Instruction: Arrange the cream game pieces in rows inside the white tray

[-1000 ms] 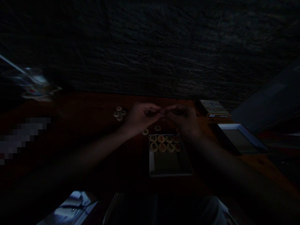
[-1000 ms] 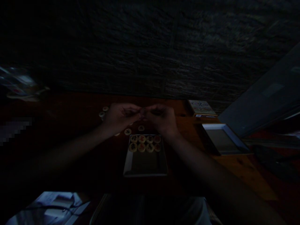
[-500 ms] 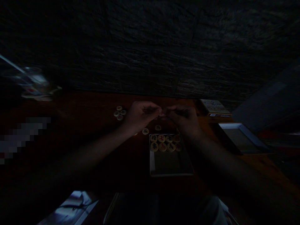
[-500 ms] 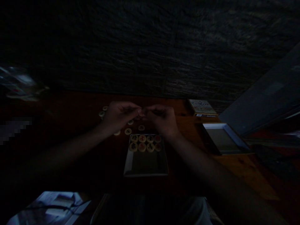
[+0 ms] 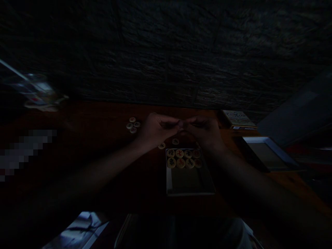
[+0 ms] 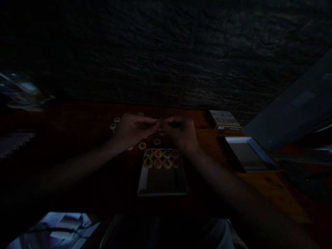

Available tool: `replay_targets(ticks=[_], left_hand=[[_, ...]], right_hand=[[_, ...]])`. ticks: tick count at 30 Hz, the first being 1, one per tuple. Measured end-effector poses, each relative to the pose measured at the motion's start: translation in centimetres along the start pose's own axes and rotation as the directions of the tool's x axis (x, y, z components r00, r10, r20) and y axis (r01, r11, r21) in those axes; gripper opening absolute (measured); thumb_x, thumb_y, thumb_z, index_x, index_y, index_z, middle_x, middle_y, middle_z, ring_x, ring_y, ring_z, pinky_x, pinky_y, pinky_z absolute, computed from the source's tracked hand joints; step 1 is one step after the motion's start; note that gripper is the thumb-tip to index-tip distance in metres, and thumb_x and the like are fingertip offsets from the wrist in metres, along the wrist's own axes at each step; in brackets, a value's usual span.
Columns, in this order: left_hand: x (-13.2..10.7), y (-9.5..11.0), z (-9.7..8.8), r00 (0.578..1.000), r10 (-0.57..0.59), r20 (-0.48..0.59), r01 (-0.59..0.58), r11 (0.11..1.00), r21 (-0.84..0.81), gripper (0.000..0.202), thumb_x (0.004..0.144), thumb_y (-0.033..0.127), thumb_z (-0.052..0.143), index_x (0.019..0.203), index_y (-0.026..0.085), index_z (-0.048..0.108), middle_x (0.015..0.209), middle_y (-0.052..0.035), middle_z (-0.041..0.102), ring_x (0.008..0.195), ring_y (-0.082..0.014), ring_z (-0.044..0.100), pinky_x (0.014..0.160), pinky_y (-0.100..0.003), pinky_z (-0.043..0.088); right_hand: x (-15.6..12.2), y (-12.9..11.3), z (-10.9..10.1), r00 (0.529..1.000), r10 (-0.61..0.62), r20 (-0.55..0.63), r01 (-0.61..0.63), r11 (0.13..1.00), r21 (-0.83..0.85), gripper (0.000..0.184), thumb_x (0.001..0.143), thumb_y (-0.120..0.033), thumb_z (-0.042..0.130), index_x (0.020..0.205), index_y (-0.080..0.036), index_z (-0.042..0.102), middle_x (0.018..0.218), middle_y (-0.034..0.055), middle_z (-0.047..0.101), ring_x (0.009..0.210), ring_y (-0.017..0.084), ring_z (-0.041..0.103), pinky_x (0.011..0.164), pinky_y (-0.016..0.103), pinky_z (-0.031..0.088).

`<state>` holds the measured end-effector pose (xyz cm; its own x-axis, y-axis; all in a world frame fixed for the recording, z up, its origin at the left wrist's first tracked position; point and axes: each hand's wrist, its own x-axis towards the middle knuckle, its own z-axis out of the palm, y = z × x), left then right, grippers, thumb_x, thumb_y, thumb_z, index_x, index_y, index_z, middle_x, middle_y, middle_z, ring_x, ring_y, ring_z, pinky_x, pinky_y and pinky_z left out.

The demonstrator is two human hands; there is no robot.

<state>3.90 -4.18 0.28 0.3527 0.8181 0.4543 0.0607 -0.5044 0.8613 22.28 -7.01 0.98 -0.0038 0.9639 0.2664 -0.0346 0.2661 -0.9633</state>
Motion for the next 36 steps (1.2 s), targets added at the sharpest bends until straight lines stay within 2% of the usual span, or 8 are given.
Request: replay_targets(ticks=[5, 11, 19, 25, 29, 36], left_hand=[[0.09, 0.34, 0.03, 0.999, -0.042, 0.012, 0.043, 0.994, -0.099, 0.024, 0.079, 0.031, 0.085, 0.101, 0.021, 0.084, 0.101, -0.0065, 0.083, 0.091, -0.0232, 0.08, 0.085, -0.035, 0.066], [0.15, 0.96, -0.11, 0.986, -0.162, -0.034, 0.15, 0.964, -0.221, 0.032, 0.075, 0.037, 0.089, 0.099, 0.016, 0.084, 0.097, -0.0099, 0.083, 0.085, -0.0234, 0.08, 0.081, -0.036, 0.067], [0.08, 0.9, -0.02, 0.994, -0.107, 0.029, 0.11, 0.977, -0.183, 0.026, 0.077, 0.029, 0.087, 0.099, 0.016, 0.083, 0.094, -0.0089, 0.083, 0.085, -0.0214, 0.08, 0.082, -0.031, 0.065], [0.12, 1.0, 0.03, 0.98, -0.195, -0.039, 0.18, 0.952, -0.246, 0.029, 0.076, 0.037, 0.088, 0.094, 0.015, 0.082, 0.089, -0.0085, 0.083, 0.076, -0.02, 0.079, 0.075, -0.032, 0.066], [0.19, 0.9, 0.0, 0.975, -0.215, -0.064, 0.189, 0.942, -0.277, 0.026, 0.077, 0.035, 0.088, 0.094, 0.015, 0.082, 0.091, -0.0085, 0.083, 0.076, -0.0186, 0.078, 0.074, -0.031, 0.065], [0.05, 0.63, 0.11, 0.99, -0.143, 0.0, 0.138, 0.957, -0.256, 0.031, 0.071, 0.022, 0.09, 0.1, 0.014, 0.081, 0.096, -0.0096, 0.083, 0.086, -0.021, 0.08, 0.081, -0.031, 0.063]], right_hand=[[0.01, -0.26, -0.01, 0.999, 0.05, 0.001, -0.05, 0.998, 0.04, 0.037, 0.065, -0.049, 0.095, 0.078, -0.018, 0.08, 0.076, 0.0057, 0.08, 0.065, 0.018, 0.075, 0.059, 0.027, 0.064], [-0.11, -0.39, -0.02, 0.999, 0.027, 0.027, -0.028, 0.998, 0.049, 0.036, 0.066, -0.046, 0.095, 0.084, -0.018, 0.082, 0.083, 0.0058, 0.082, 0.072, 0.019, 0.078, 0.067, 0.029, 0.065], [0.01, -0.38, 0.18, 1.0, 0.013, -0.013, -0.012, 1.0, 0.017, 0.036, 0.063, -0.043, 0.097, 0.078, -0.016, 0.081, 0.072, 0.0051, 0.079, 0.06, 0.014, 0.071, 0.057, 0.024, 0.059], [-0.09, -0.27, 0.22, 0.999, 0.01, 0.037, -0.011, 1.0, 0.022, 0.032, 0.07, -0.045, 0.093, 0.086, -0.019, 0.084, 0.082, 0.0051, 0.081, 0.068, 0.016, 0.074, 0.067, 0.028, 0.061], [-0.11, -0.19, 0.12, 0.999, 0.011, 0.047, -0.011, 1.0, 0.013, 0.029, 0.077, -0.045, 0.088, 0.091, -0.021, 0.085, 0.086, 0.005, 0.082, 0.072, 0.016, 0.075, 0.072, 0.029, 0.061], [0.07, 0.08, 0.0, 0.999, -0.045, 0.022, 0.044, 0.998, 0.041, 0.029, 0.066, -0.039, 0.096, 0.082, -0.018, 0.082, 0.073, 0.0028, 0.078, 0.063, 0.014, 0.07, 0.061, 0.024, 0.056]])
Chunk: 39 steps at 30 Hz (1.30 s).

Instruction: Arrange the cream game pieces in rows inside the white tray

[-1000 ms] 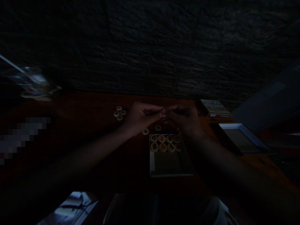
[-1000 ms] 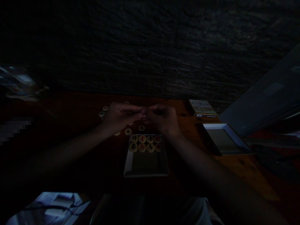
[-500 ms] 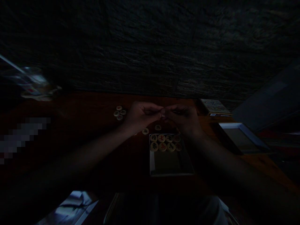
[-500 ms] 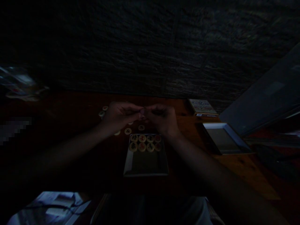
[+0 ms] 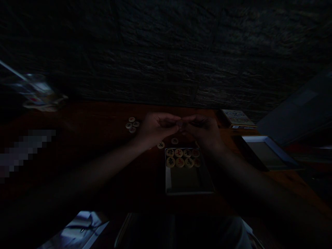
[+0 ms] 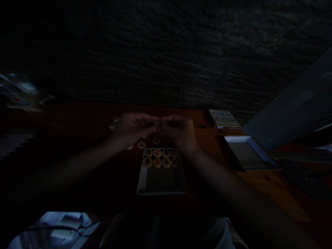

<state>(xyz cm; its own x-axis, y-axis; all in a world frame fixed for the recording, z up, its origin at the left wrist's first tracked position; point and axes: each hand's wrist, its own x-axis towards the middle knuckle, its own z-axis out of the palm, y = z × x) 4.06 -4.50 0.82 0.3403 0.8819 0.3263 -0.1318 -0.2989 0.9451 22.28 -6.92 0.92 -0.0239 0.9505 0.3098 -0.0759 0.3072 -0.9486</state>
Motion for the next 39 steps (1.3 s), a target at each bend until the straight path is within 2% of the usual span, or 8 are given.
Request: replay_targets(ticks=[6, 11, 16, 20, 25, 28, 32, 39], left_hand=[[0.03, -0.1, -0.1, 0.999, -0.008, 0.034, 0.008, 1.0, 0.007, 0.037, 0.071, 0.027, 0.091, 0.105, 0.015, 0.081, 0.102, -0.0114, 0.083, 0.092, -0.0251, 0.08, 0.086, -0.038, 0.064], [0.08, 0.12, -0.17, 0.999, -0.038, 0.012, 0.038, 0.999, -0.025, 0.04, 0.07, 0.034, 0.092, 0.104, 0.016, 0.082, 0.104, -0.0115, 0.083, 0.096, -0.0257, 0.079, 0.093, -0.041, 0.062], [0.15, 0.25, -0.13, 0.999, -0.037, -0.029, 0.037, 0.999, -0.014, 0.045, 0.066, 0.037, 0.095, 0.102, 0.015, 0.08, 0.107, -0.0124, 0.082, 0.098, -0.0262, 0.079, 0.089, -0.038, 0.063], [0.07, 0.35, -0.12, 0.997, -0.056, -0.05, 0.056, 0.998, 0.004, 0.043, 0.065, 0.037, 0.096, 0.099, 0.016, 0.08, 0.103, -0.0117, 0.083, 0.096, -0.0264, 0.079, 0.087, -0.037, 0.063], [-0.06, 0.12, -0.19, 0.997, -0.066, -0.036, 0.063, 0.994, -0.087, 0.042, 0.066, 0.034, 0.096, 0.103, 0.018, 0.083, 0.107, -0.0102, 0.083, 0.099, -0.0256, 0.079, 0.093, -0.038, 0.063], [-0.05, -0.06, -0.29, 0.998, -0.061, -0.025, 0.06, 0.996, -0.069, 0.04, 0.069, 0.034, 0.095, 0.105, 0.02, 0.083, 0.11, -0.0097, 0.082, 0.102, -0.0255, 0.078, 0.095, -0.038, 0.062], [0.0, -0.22, -0.35, 0.999, -0.04, -0.026, 0.039, 0.999, -0.038, 0.039, 0.073, 0.036, 0.092, 0.108, 0.02, 0.083, 0.111, -0.011, 0.082, 0.101, -0.0256, 0.079, 0.092, -0.039, 0.063], [-0.18, 0.32, -0.15, 1.0, -0.02, -0.01, 0.02, 1.0, -0.023, 0.04, 0.072, 0.033, 0.093, 0.107, 0.018, 0.082, 0.109, -0.0113, 0.082, 0.1, -0.0257, 0.079, 0.092, -0.039, 0.063]], right_hand=[[-0.11, -0.19, -0.1, 0.999, 0.034, -0.023, -0.034, 0.999, -0.017, 0.034, 0.062, -0.039, 0.098, 0.083, -0.018, 0.081, 0.074, 0.0025, 0.078, 0.062, 0.013, 0.067, 0.06, 0.025, 0.055], [-0.03, -0.23, -0.41, 0.998, 0.053, 0.02, -0.054, 0.998, 0.033, 0.032, 0.066, -0.038, 0.096, 0.089, -0.02, 0.084, 0.082, 0.0036, 0.081, 0.074, 0.016, 0.073, 0.074, 0.029, 0.058], [-0.04, 0.0, -0.38, 0.997, 0.066, 0.03, -0.067, 0.996, 0.053, 0.029, 0.07, -0.037, 0.094, 0.094, -0.024, 0.085, 0.091, 0.0042, 0.083, 0.08, 0.018, 0.076, 0.08, 0.032, 0.06], [-0.17, -0.17, -0.27, 0.999, 0.033, 0.037, -0.033, 0.999, -0.005, 0.032, 0.07, -0.039, 0.093, 0.097, -0.024, 0.085, 0.093, 0.0048, 0.084, 0.083, 0.02, 0.077, 0.082, 0.034, 0.061], [-0.35, -0.42, -0.2, 0.999, -0.036, 0.037, 0.038, 0.997, -0.073, 0.036, 0.068, -0.04, 0.096, 0.099, -0.024, 0.085, 0.094, 0.005, 0.084, 0.085, 0.021, 0.077, 0.083, 0.034, 0.061], [-0.4, -0.37, -0.22, 0.999, -0.047, 0.026, 0.049, 0.995, -0.085, 0.033, 0.068, -0.038, 0.095, 0.096, -0.024, 0.085, 0.092, 0.0042, 0.083, 0.082, 0.02, 0.077, 0.08, 0.033, 0.061], [-0.41, -0.39, -0.29, 1.0, -0.021, 0.018, 0.023, 0.995, -0.093, 0.036, 0.068, -0.04, 0.095, 0.098, -0.022, 0.085, 0.091, 0.0055, 0.083, 0.082, 0.021, 0.077, 0.079, 0.034, 0.061], [-0.4, -0.78, -0.42, 0.998, 0.05, 0.042, -0.05, 0.999, -0.019, 0.034, 0.068, -0.041, 0.095, 0.096, -0.024, 0.086, 0.09, 0.0047, 0.083, 0.076, 0.017, 0.074, 0.077, 0.031, 0.06]])
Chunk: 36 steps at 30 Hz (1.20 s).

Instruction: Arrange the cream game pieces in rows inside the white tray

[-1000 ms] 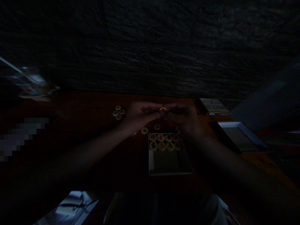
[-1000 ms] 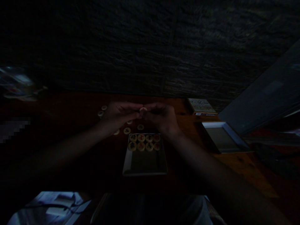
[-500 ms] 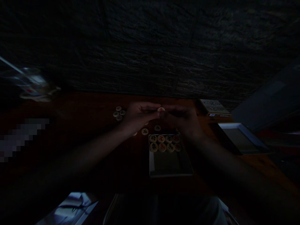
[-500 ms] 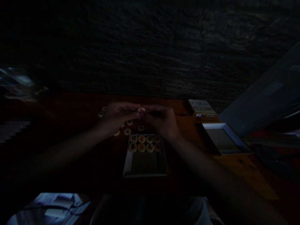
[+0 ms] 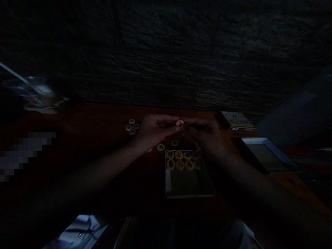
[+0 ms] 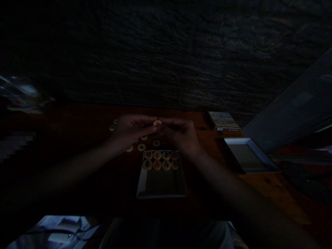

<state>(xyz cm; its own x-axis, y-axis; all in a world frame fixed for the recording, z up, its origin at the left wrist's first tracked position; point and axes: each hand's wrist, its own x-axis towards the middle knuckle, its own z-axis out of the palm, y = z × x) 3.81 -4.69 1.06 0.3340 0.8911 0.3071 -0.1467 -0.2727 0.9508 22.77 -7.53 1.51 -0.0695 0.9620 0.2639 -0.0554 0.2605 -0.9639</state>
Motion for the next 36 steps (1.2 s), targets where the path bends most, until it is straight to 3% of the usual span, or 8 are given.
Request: replay_targets(ticks=[6, 11, 16, 22, 27, 31, 36], left_hand=[[-0.03, -0.03, 0.0, 1.0, -0.017, -0.017, 0.016, 0.999, -0.031, 0.034, 0.076, 0.036, 0.09, 0.105, 0.02, 0.083, 0.109, -0.0098, 0.082, 0.1, -0.0242, 0.079, 0.093, -0.038, 0.063], [-0.02, -0.36, 0.01, 0.999, -0.032, -0.011, 0.032, 0.999, -0.036, 0.027, 0.082, 0.04, 0.085, 0.102, 0.021, 0.084, 0.097, -0.0085, 0.083, 0.085, -0.0219, 0.08, 0.085, -0.036, 0.065], [-0.07, -0.45, -0.04, 0.999, -0.046, -0.025, 0.046, 0.999, -0.018, 0.027, 0.084, 0.041, 0.083, 0.102, 0.021, 0.084, 0.096, -0.0084, 0.083, 0.087, -0.0227, 0.08, 0.085, -0.036, 0.065], [0.04, -0.51, 0.05, 1.0, 0.026, -0.004, -0.026, 0.999, 0.018, 0.036, 0.073, 0.032, 0.091, 0.104, 0.018, 0.082, 0.107, -0.0103, 0.082, 0.097, -0.0241, 0.079, 0.091, -0.038, 0.063], [0.11, -0.63, 0.04, 0.998, 0.07, 0.003, -0.07, 0.997, 0.023, 0.033, 0.074, 0.026, 0.09, 0.104, 0.016, 0.081, 0.103, -0.0094, 0.083, 0.092, -0.0211, 0.079, 0.087, -0.033, 0.063], [-0.16, -0.29, 0.29, 0.992, 0.123, 0.021, -0.125, 0.985, 0.118, 0.026, 0.075, 0.023, 0.088, 0.099, 0.016, 0.081, 0.097, -0.0088, 0.083, 0.086, -0.0207, 0.079, 0.081, -0.031, 0.064], [-0.32, -0.22, 0.38, 0.989, 0.146, 0.021, -0.147, 0.973, 0.179, 0.028, 0.079, 0.027, 0.085, 0.104, 0.016, 0.081, 0.103, -0.0102, 0.082, 0.09, -0.022, 0.079, 0.085, -0.033, 0.064]], right_hand=[[-0.07, 0.04, 0.1, 1.0, -0.019, 0.011, 0.019, 0.999, 0.028, 0.029, 0.074, -0.044, 0.091, 0.095, -0.025, 0.086, 0.085, 0.0036, 0.082, 0.071, 0.016, 0.073, 0.071, 0.029, 0.06], [-0.15, -0.17, 0.42, 0.998, -0.035, -0.06, 0.031, 0.997, -0.065, 0.03, 0.073, -0.047, 0.091, 0.085, -0.02, 0.085, 0.072, 0.0042, 0.078, 0.062, 0.015, 0.069, 0.06, 0.027, 0.058], [-0.07, 0.14, 0.41, 0.995, -0.038, -0.09, 0.03, 0.995, -0.095, 0.029, 0.076, -0.047, 0.089, 0.079, -0.019, 0.082, 0.067, 0.003, 0.075, 0.057, 0.013, 0.066, 0.054, 0.023, 0.054], [-0.05, 0.1, 0.56, 0.997, -0.009, -0.071, 0.005, 0.999, -0.048, 0.032, 0.075, -0.049, 0.089, 0.085, -0.019, 0.083, 0.07, 0.0039, 0.076, 0.06, 0.014, 0.068, 0.055, 0.025, 0.057], [-0.07, 0.02, 0.6, 1.0, 0.006, -0.023, -0.005, 1.0, 0.021, 0.038, 0.066, -0.046, 0.095, 0.09, -0.019, 0.083, 0.078, 0.0038, 0.079, 0.063, 0.014, 0.07, 0.057, 0.025, 0.058], [-0.02, 0.09, 0.57, 0.999, 0.045, -0.028, -0.046, 0.999, -0.015, 0.04, 0.064, -0.049, 0.095, 0.085, -0.018, 0.082, 0.071, 0.0031, 0.077, 0.058, 0.013, 0.068, 0.054, 0.024, 0.057], [0.02, 0.27, 0.45, 1.0, 0.028, -0.01, -0.028, 0.999, -0.033, 0.036, 0.074, -0.053, 0.089, 0.085, -0.018, 0.083, 0.068, 0.0037, 0.076, 0.058, 0.014, 0.069, 0.054, 0.024, 0.057]])
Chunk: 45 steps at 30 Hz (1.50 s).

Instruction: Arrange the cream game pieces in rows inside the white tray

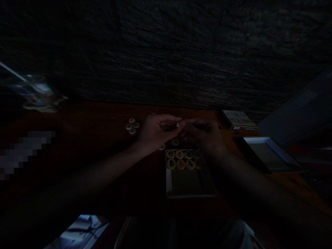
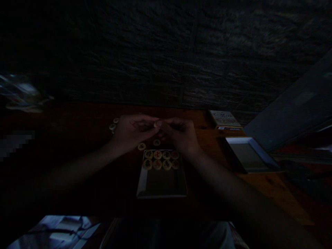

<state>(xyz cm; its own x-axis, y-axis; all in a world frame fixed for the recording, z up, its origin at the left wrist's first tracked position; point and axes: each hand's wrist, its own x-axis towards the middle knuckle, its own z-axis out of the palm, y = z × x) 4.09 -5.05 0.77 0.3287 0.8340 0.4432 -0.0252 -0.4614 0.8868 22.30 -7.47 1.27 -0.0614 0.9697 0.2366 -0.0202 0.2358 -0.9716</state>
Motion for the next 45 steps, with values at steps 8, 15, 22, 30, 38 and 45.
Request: replay_targets(ticks=[8, 15, 22, 30, 38, 45], left_hand=[[0.2, -0.8, -0.1, 0.999, -0.01, -0.044, 0.01, 1.0, -0.01, 0.036, 0.08, 0.034, 0.085, 0.112, 0.018, 0.08, 0.106, -0.0109, 0.082, 0.095, -0.0227, 0.079, 0.088, -0.035, 0.064], [-0.1, -0.2, -0.1, 0.999, 0.037, -0.015, -0.035, 0.995, 0.098, 0.029, 0.081, 0.031, 0.084, 0.106, 0.018, 0.08, 0.102, -0.0092, 0.082, 0.092, -0.0219, 0.079, 0.086, -0.033, 0.063], [0.4, -0.2, -0.1, 0.99, -0.141, 0.014, 0.142, 0.975, -0.17, 0.031, 0.077, 0.023, 0.085, 0.104, 0.016, 0.072, 0.095, -0.0078, 0.08, 0.08, -0.0191, 0.077, 0.076, -0.031, 0.063], [0.5, 0.5, 0.0, 0.927, -0.352, 0.129, 0.372, 0.818, -0.438, 0.027, 0.081, 0.028, 0.086, 0.097, 0.012, 0.071, 0.091, -0.007, 0.078, 0.078, -0.0164, 0.076, 0.071, -0.029, 0.063], [0.6, 0.7, -0.2, 0.916, -0.38, 0.131, 0.393, 0.775, -0.495, 0.04, 0.071, 0.017, 0.091, 0.102, 0.013, 0.067, 0.086, -0.0039, 0.078, 0.074, -0.0159, 0.075, 0.073, -0.031, 0.063], [0.5, 0.0, -0.5, 0.864, -0.388, 0.321, 0.497, 0.761, -0.416, 0.035, 0.084, 0.042, 0.083, 0.092, 0.009, 0.074, 0.088, -0.0129, 0.079, 0.073, -0.0186, 0.075, 0.072, -0.032, 0.061]], right_hand=[[0.0, 0.1, -0.2, 1.0, 0.004, 0.017, -0.004, 1.0, 0.028, 0.038, 0.077, -0.053, 0.087, 0.097, -0.02, 0.084, 0.082, 0.0054, 0.081, 0.06, 0.015, 0.072, 0.054, 0.025, 0.06], [-0.2, -0.1, -0.1, 1.0, -0.025, 0.014, 0.025, 0.999, -0.026, 0.038, 0.075, -0.053, 0.088, 0.092, -0.02, 0.085, 0.077, 0.0048, 0.079, 0.063, 0.016, 0.072, 0.058, 0.025, 0.06], [-0.1, 0.1, -0.7, 0.984, -0.175, -0.044, 0.169, 0.979, -0.115, 0.035, 0.073, -0.042, 0.092, 0.099, -0.021, 0.083, 0.094, 0.0059, 0.082, 0.083, 0.021, 0.076, 0.079, 0.033, 0.061], [-0.6, -0.3, -0.9, 0.9, -0.423, 0.106, 0.427, 0.805, -0.413, 0.031, 0.085, -0.033, 0.083, 0.113, -0.02, 0.081, 0.091, 0.0057, 0.077, 0.075, 0.016, 0.071, 0.064, 0.026, 0.056], [-0.6, -0.2, -1.4, 0.867, -0.447, 0.218, 0.496, 0.747, -0.443, 0.031, 0.091, -0.033, 0.078, 0.121, -0.023, 0.079, 0.091, 0.0043, 0.075, 0.077, 0.017, 0.071, 0.066, 0.028, 0.055], [-0.7, -0.8, -1.4, 0.787, -0.554, 0.271, 0.609, 0.627, -0.486, 0.033, 0.093, -0.027, 0.076, 0.126, -0.023, 0.076, 0.095, 0.0053, 0.075, 0.078, 0.016, 0.068, 0.071, 0.029, 0.056]])
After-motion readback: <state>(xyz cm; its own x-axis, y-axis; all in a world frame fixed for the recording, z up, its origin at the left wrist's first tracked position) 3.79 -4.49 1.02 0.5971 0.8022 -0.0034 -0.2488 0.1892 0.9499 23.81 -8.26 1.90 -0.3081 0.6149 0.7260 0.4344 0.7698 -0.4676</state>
